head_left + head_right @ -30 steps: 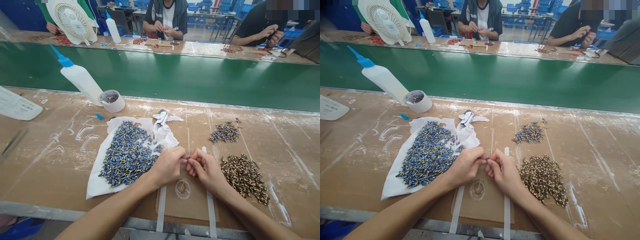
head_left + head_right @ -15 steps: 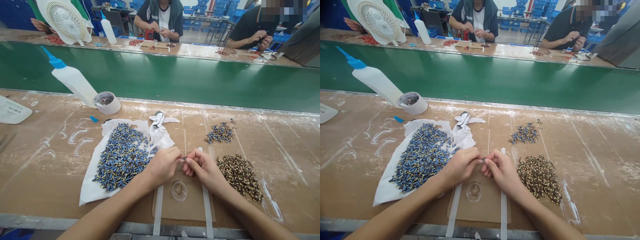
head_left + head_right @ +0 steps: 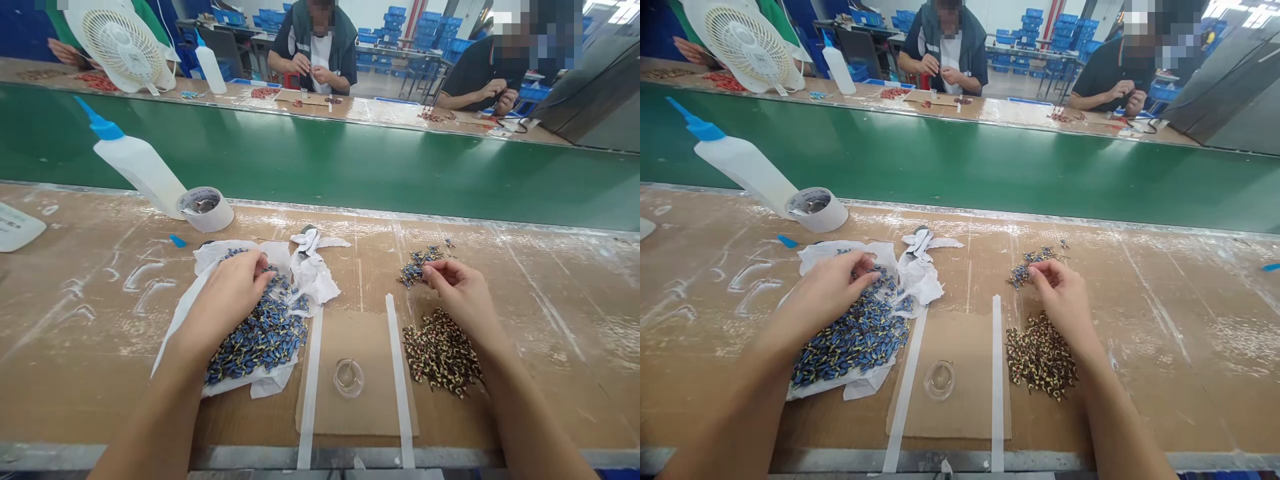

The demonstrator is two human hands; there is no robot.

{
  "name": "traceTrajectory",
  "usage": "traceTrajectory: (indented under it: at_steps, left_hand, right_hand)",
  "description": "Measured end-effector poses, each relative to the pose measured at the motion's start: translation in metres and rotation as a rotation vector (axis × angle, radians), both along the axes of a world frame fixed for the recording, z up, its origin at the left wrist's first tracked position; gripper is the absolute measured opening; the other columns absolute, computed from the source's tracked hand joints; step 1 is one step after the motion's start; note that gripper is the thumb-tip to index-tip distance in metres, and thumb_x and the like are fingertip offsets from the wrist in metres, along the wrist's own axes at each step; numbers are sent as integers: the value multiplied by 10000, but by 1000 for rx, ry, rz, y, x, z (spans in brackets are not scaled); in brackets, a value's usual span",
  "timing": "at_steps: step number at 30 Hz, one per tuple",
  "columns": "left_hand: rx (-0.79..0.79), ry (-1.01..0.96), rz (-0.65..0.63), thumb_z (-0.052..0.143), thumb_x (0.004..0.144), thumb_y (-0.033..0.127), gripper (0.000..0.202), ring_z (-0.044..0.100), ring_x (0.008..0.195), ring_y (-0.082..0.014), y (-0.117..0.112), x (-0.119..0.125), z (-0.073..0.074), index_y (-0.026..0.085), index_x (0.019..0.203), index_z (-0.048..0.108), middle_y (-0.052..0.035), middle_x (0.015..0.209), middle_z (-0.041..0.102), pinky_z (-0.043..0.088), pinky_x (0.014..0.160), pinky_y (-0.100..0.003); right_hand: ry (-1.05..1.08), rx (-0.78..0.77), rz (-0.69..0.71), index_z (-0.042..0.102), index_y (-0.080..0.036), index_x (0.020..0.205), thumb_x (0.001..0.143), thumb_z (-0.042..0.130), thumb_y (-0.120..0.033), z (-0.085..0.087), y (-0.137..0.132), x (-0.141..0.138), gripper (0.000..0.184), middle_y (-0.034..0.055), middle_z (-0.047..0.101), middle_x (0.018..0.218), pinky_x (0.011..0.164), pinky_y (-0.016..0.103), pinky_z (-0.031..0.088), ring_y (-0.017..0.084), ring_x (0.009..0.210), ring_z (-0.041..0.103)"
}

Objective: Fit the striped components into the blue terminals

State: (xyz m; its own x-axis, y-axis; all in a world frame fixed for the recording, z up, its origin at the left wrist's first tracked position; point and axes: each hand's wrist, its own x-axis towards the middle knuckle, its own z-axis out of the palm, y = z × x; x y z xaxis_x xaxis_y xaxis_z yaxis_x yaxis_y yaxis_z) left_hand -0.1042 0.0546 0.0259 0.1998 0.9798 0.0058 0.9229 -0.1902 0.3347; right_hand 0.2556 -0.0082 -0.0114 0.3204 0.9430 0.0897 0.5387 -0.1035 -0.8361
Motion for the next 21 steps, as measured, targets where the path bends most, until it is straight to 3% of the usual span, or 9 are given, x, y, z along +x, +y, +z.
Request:
traceTrajectory:
  at_steps: [4,8,13,17,21]
  left_hand:
    - [-95,76,-86,571,785,295,114,571,798,-237,-1,-6,-15,192,828,553,-72,893,607,405,701,-334]
    - [-114,91,-125,528,773,227,64,558,756,-237,-3,-5,-20,202,714,534,-66,802,598,390,672,-327]
    - [-119,47,-158,492,783,193,81,539,729,-217,-5,-6,-5,201,704,502,-46,755,596,365,641,-305]
    - [-122,-50,-115,491,818,232,89,521,639,-176,-7,-8,11,199,736,499,-6,678,584,338,574,-276]
    - [-118,-201,-87,553,819,295,137,546,644,-161,-3,-13,15,188,745,510,-1,677,608,378,573,-262]
  right_hand:
    - [-95,16,-63,661,-167,940,816,631,-434,-20,10,12,296,86,703,802,655,355,495,210,673,631]
    - [-66,67,-48,612,-168,1052,822,626,-465,-24,9,10,376,94,701,830,615,349,504,203,652,627]
    - [35,106,-56,603,-179,1028,826,623,-463,-12,4,3,349,99,692,824,627,359,521,214,677,649]
    - [65,134,-67,611,-190,1014,829,626,-438,-7,1,-2,309,93,684,826,623,360,534,207,675,653]
    - [80,125,-38,616,-194,1012,839,619,-422,-8,-1,-6,287,87,684,841,621,352,544,202,683,655]
